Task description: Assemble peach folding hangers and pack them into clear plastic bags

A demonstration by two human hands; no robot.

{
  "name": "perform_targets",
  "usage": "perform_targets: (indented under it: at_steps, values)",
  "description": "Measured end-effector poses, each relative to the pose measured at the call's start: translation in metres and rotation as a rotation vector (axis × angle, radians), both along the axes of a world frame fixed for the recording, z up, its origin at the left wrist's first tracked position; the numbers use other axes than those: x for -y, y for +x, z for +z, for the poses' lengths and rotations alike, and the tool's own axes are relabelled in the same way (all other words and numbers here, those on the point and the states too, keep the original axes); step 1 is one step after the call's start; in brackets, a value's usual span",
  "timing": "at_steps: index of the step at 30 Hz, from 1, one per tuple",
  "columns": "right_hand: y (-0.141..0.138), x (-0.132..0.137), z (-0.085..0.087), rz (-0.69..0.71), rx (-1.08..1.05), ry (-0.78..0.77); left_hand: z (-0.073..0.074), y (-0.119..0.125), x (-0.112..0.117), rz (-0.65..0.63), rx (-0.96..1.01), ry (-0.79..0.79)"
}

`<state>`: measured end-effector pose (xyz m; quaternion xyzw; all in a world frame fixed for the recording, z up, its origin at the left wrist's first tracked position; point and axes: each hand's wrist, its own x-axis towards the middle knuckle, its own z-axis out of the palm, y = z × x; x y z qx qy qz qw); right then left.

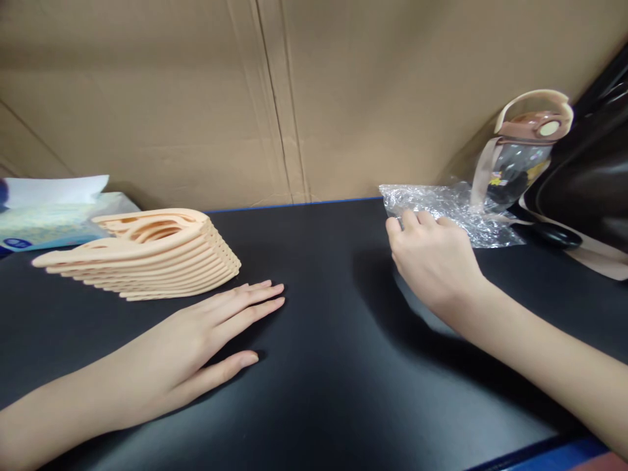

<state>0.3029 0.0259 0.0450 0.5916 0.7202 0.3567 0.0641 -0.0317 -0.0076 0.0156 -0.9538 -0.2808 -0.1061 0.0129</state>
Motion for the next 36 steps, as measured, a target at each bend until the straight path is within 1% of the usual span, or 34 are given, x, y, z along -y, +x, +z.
perform_targets:
  at_steps: [2,6,13,17,21,27,29,31,36]
  values:
    - [0.003,-0.003,0.001,-0.035,-0.014,-0.039,-0.002,-0.001,0.000,-0.001,0.009,-0.008]
    - [0.003,-0.005,0.003,-0.045,-0.027,-0.093,-0.004,-0.001,-0.001,0.004,0.032,-0.042]
    - [0.004,-0.011,0.004,-0.073,-0.042,-0.145,0.002,0.000,-0.001,0.004,-0.011,-0.073]
    - [0.005,-0.015,0.002,-0.081,-0.028,-0.199,-0.003,-0.001,-0.001,0.010,0.010,-0.052]
    - [0.004,-0.016,0.005,-0.083,-0.020,-0.230,-0.006,-0.002,-0.001,0.007,0.027,-0.037]
    - [0.004,-0.015,0.008,-0.085,-0.014,-0.225,0.005,0.001,0.000,0.002,-0.042,-0.062]
    - [0.004,-0.014,0.008,-0.081,-0.010,-0.229,0.007,0.002,0.000,0.009,-0.033,-0.064]
    - [0.004,-0.013,0.007,-0.081,-0.010,-0.228,0.005,0.002,0.000,0.008,-0.026,-0.067]
    - [0.006,-0.013,0.005,-0.093,-0.015,-0.205,-0.005,-0.002,-0.001,0.014,0.029,-0.063]
